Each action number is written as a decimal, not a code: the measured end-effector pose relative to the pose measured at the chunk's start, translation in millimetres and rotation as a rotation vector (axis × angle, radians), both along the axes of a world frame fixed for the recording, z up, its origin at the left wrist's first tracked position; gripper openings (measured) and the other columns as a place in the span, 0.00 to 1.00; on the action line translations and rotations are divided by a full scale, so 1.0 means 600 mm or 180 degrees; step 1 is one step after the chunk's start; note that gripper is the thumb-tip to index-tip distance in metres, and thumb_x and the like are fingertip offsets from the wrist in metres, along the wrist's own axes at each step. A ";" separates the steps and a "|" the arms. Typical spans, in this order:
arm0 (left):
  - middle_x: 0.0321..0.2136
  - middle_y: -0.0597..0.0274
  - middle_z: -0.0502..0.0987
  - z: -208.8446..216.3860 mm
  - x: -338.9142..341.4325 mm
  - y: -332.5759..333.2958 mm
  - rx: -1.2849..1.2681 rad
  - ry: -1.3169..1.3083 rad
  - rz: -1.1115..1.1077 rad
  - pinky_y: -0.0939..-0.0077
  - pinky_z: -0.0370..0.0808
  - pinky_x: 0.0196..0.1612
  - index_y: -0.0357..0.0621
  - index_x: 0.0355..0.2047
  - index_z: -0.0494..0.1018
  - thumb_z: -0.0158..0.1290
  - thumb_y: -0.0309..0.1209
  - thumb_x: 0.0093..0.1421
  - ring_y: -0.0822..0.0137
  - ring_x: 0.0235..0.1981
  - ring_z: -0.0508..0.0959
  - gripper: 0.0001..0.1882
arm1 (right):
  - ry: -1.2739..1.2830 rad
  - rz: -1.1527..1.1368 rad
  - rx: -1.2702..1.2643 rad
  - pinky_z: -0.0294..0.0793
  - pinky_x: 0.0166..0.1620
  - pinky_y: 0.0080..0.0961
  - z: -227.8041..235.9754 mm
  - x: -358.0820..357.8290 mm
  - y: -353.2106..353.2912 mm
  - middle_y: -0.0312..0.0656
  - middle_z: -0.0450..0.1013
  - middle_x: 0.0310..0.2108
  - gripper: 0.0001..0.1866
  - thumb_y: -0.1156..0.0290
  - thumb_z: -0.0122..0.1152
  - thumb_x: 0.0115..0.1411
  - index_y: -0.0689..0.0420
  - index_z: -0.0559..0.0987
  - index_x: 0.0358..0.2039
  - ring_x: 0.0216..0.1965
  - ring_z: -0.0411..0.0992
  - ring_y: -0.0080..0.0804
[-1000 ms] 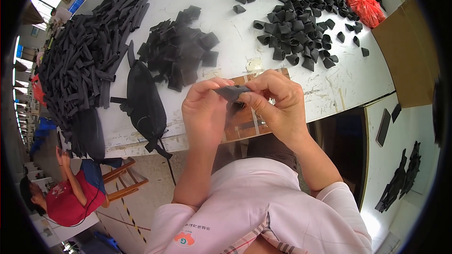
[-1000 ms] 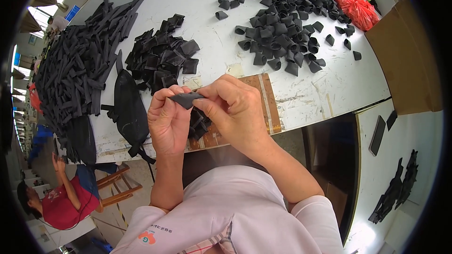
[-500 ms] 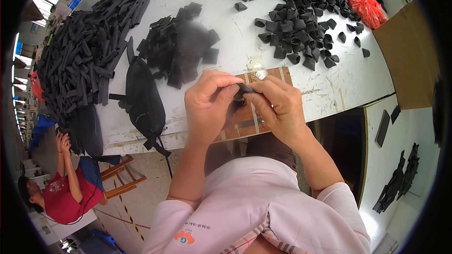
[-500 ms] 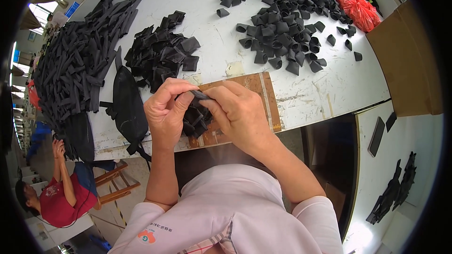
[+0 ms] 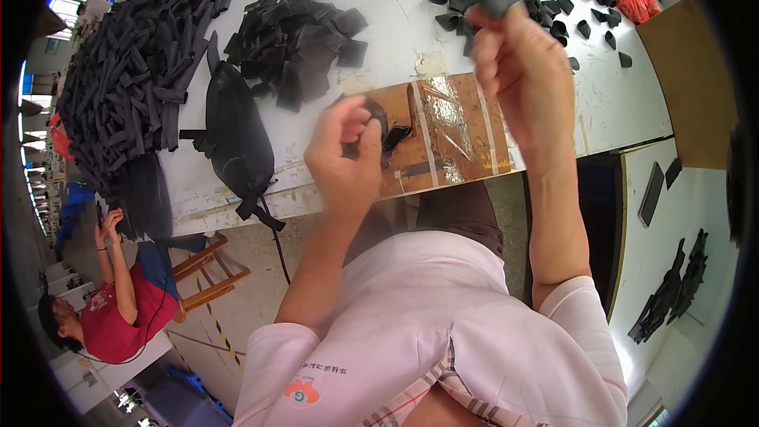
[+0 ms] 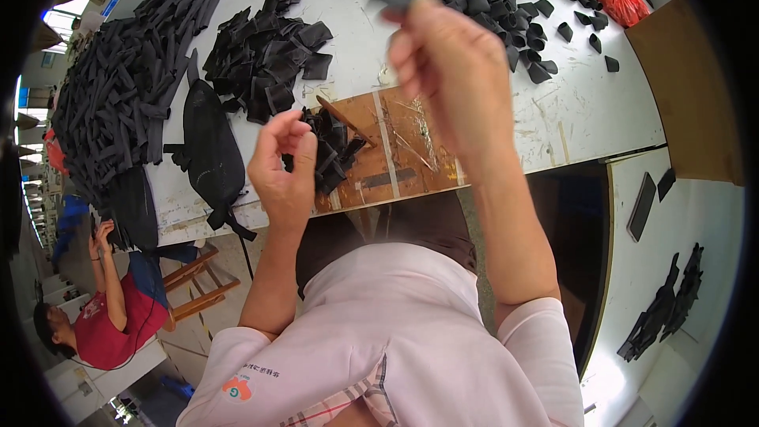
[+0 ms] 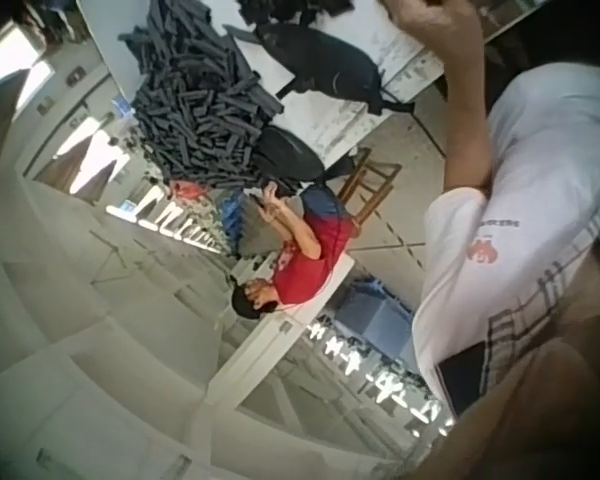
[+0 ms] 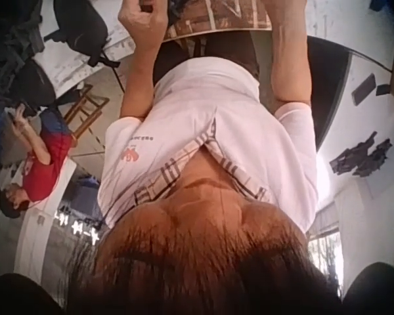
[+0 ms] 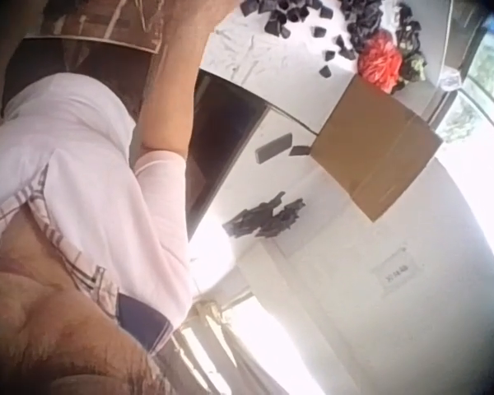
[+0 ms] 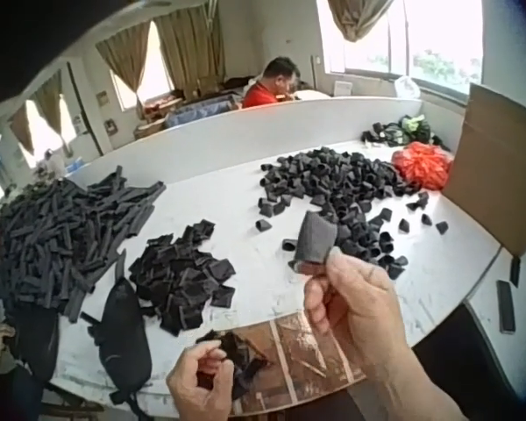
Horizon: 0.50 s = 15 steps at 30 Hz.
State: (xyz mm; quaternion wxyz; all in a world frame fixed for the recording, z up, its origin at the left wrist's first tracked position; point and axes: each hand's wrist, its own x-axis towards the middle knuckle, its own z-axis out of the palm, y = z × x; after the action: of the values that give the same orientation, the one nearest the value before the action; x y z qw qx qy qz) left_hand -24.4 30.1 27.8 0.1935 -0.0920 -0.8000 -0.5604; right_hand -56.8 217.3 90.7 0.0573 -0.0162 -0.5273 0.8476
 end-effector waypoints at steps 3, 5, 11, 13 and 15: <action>0.28 0.57 0.69 -0.032 0.022 0.018 -0.1436 -0.0167 -0.0075 0.73 0.68 0.36 0.36 0.36 0.68 0.58 0.29 0.44 0.62 0.33 0.68 0.18 | -0.0240 -0.0839 0.1009 0.59 0.21 0.13 -0.034 0.011 0.009 0.32 0.67 0.17 0.20 0.57 0.48 0.59 0.64 0.75 0.31 0.18 0.60 0.15; 0.26 0.55 0.66 -0.053 0.025 0.036 -0.2078 -0.0261 -0.0023 0.70 0.66 0.39 0.37 0.32 0.70 0.58 0.30 0.43 0.55 0.36 0.66 0.15 | -0.0583 -0.0104 0.0715 0.59 0.22 0.11 -0.076 0.045 -0.003 0.32 0.67 0.17 0.20 0.56 0.47 0.59 0.63 0.75 0.30 0.18 0.61 0.15; 0.26 0.57 0.69 -0.071 0.005 0.024 -0.1650 -0.0377 -0.0094 0.72 0.67 0.36 0.35 0.26 0.72 0.55 0.22 0.44 0.59 0.32 0.69 0.07 | -0.1182 0.0451 0.1610 0.63 0.23 0.15 -0.139 0.122 -0.023 0.35 0.68 0.18 0.16 0.61 0.49 0.59 0.62 0.76 0.29 0.20 0.63 0.17; 0.28 0.60 0.73 -0.034 0.009 0.017 -0.0169 -0.1092 -0.0324 0.80 0.69 0.31 0.33 0.29 0.72 0.53 0.19 0.48 0.70 0.25 0.71 0.06 | -0.1033 0.0713 0.1970 0.65 0.25 0.13 -0.162 0.130 -0.022 0.34 0.70 0.19 0.16 0.61 0.52 0.58 0.64 0.76 0.32 0.22 0.66 0.17; 0.30 0.61 0.75 -0.019 0.019 0.000 0.1865 -0.1883 -0.0814 0.85 0.68 0.29 0.36 0.34 0.72 0.54 0.20 0.51 0.77 0.26 0.71 0.08 | -0.1349 0.0755 0.0759 0.66 0.26 0.13 -0.140 0.133 -0.043 0.34 0.70 0.20 0.15 0.62 0.54 0.57 0.64 0.76 0.33 0.22 0.66 0.18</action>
State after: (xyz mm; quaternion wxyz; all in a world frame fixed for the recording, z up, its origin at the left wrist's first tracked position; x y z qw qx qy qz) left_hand -13.0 30.3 16.3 -0.0970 0.0330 -0.6104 -0.7854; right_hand 22.7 191.5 6.5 -0.1526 -0.1245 -0.6219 0.7579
